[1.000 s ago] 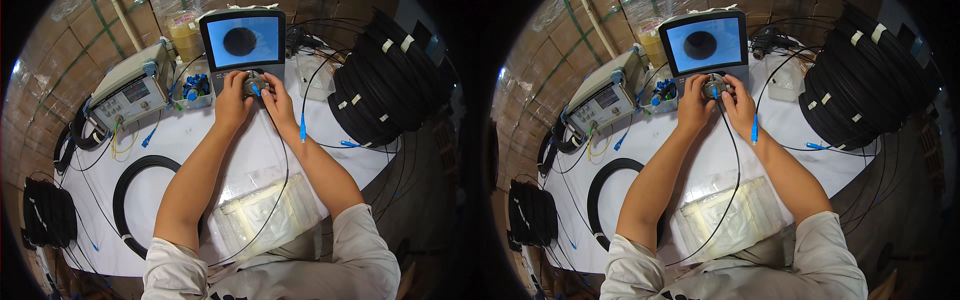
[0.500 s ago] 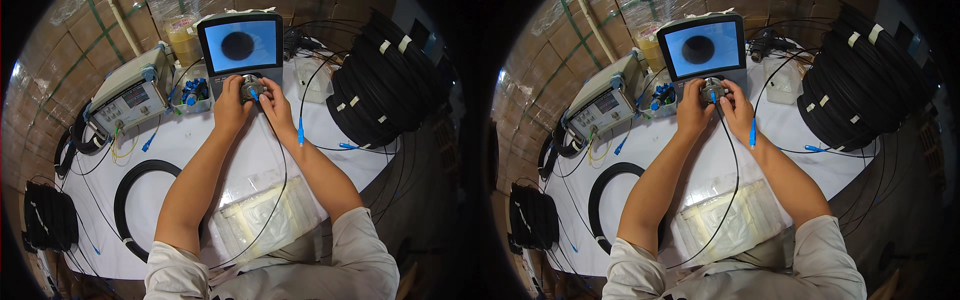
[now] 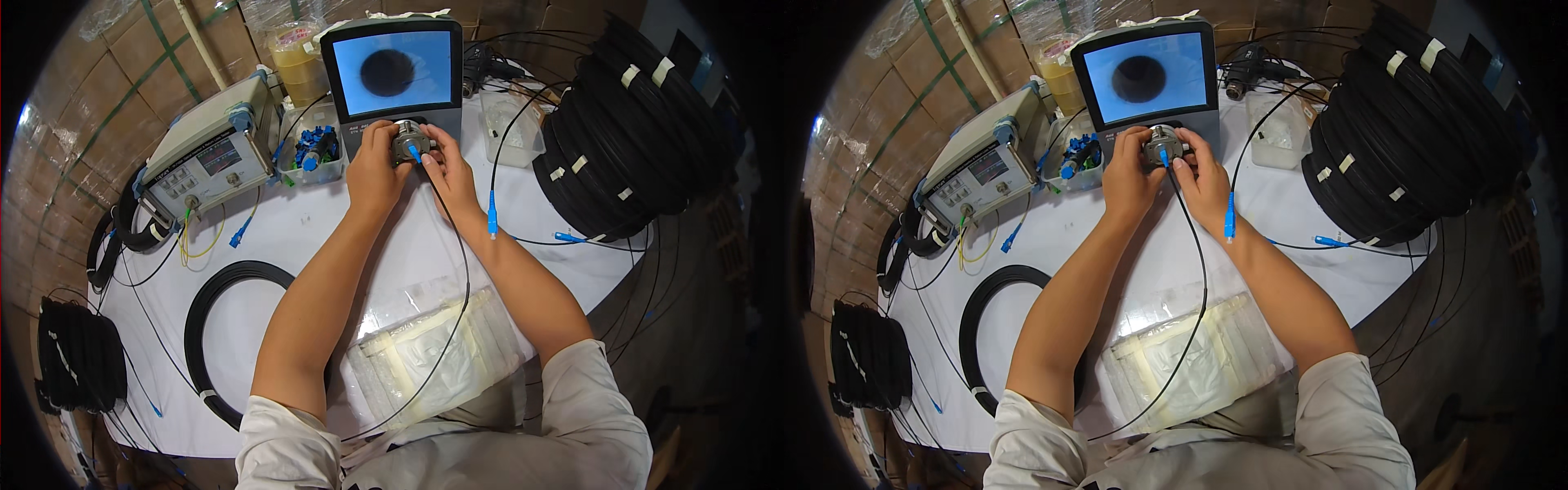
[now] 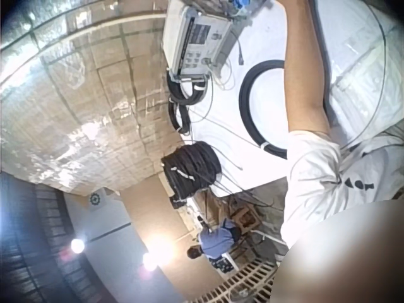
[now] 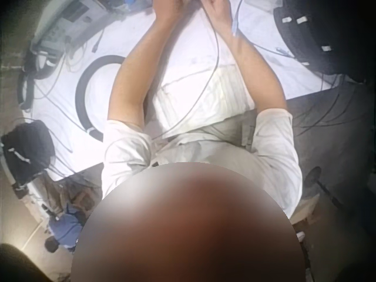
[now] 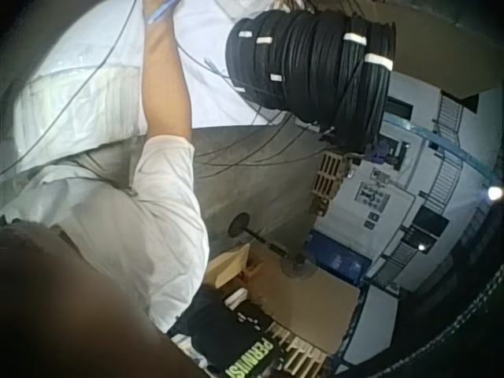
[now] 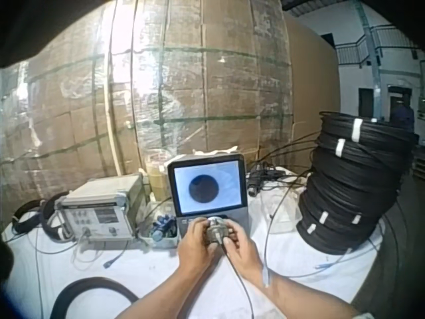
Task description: Inspecting and cleaning fiber optic cable connectors using an inspection probe and a clicker cleaner.
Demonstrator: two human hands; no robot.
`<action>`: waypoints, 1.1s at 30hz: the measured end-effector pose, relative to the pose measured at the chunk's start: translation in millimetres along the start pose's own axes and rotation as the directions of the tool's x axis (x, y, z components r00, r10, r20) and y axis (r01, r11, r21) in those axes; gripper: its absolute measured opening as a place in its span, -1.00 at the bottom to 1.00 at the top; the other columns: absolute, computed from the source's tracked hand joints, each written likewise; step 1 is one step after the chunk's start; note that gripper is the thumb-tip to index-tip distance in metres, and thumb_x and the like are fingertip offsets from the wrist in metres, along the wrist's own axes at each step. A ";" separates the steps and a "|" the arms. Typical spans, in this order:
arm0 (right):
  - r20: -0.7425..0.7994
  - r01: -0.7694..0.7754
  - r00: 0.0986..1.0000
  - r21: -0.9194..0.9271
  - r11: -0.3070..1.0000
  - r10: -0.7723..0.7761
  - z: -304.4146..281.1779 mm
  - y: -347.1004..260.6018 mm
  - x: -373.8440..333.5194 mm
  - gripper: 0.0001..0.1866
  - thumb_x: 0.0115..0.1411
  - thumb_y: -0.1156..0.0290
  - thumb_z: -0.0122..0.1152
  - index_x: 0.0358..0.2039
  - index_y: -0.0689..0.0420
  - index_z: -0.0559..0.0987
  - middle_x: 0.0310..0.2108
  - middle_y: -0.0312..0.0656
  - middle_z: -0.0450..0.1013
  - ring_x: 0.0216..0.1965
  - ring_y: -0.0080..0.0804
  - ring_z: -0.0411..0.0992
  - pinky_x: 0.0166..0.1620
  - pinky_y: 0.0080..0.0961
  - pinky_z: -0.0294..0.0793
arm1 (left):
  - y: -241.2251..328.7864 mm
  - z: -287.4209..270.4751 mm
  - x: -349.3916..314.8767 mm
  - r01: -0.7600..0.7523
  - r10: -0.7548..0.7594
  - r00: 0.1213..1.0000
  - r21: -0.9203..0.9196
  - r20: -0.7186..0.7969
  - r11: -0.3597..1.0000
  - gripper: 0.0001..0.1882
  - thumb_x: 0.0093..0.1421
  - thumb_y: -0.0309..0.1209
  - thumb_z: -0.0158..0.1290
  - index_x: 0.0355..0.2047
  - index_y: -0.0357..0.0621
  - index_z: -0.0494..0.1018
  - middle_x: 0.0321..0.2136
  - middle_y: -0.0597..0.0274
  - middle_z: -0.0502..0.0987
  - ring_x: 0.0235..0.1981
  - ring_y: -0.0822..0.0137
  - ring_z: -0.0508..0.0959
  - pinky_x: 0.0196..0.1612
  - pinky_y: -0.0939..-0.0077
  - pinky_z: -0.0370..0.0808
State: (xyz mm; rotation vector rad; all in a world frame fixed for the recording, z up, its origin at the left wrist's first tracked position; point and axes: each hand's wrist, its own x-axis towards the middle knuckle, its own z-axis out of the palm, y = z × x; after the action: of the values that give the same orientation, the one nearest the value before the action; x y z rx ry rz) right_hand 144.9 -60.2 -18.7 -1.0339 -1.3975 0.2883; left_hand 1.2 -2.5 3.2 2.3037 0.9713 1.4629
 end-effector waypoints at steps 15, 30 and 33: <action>-0.009 0.023 1.000 0.024 0.999 -0.022 0.2 8.9 -2.4 -0.48 0.40 0.49 0.07 0.34 0.20 0.29 0.22 -0.07 0.47 -0.15 -0.36 0.58 -0.05 -0.46 0.57 | 3.1 -4.3 0.1 0.020 -0.021 0.997 0.009 0.069 1.000 -0.32 -0.05 -0.55 0.32 0.13 -0.01 0.39 0.12 0.23 0.43 -0.03 0.00 0.60 -0.10 0.18 0.60; -0.010 0.021 1.000 0.029 0.999 -0.021 -1.0 6.3 -1.6 -0.46 0.39 0.50 0.08 0.35 0.21 0.27 0.25 -0.04 0.45 -0.19 -0.36 0.58 -0.09 -0.47 0.57 | 1.5 -5.9 1.4 -0.012 0.013 0.997 -0.008 0.079 1.000 -0.29 -0.05 -0.52 0.34 0.17 0.02 0.41 0.07 0.25 0.44 -0.18 0.11 0.63 -0.14 0.23 0.61; -0.012 0.020 1.000 0.034 0.999 -0.020 0.5 8.1 -2.5 -0.46 0.38 0.51 0.09 0.35 0.21 0.27 0.24 -0.04 0.45 -0.20 -0.36 0.58 -0.10 -0.48 0.57 | 1.1 -4.6 1.8 -0.040 0.040 0.999 0.002 0.028 0.999 -0.32 -0.04 -0.50 0.35 0.14 0.01 0.43 0.07 0.29 0.45 -0.26 0.19 0.63 -0.18 0.28 0.60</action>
State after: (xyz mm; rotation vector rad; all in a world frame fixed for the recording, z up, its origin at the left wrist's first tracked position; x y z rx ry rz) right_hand 147.1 -57.2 -26.3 -0.9914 -1.3876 0.2903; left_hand -1.9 -2.8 7.2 2.3522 0.9251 1.4413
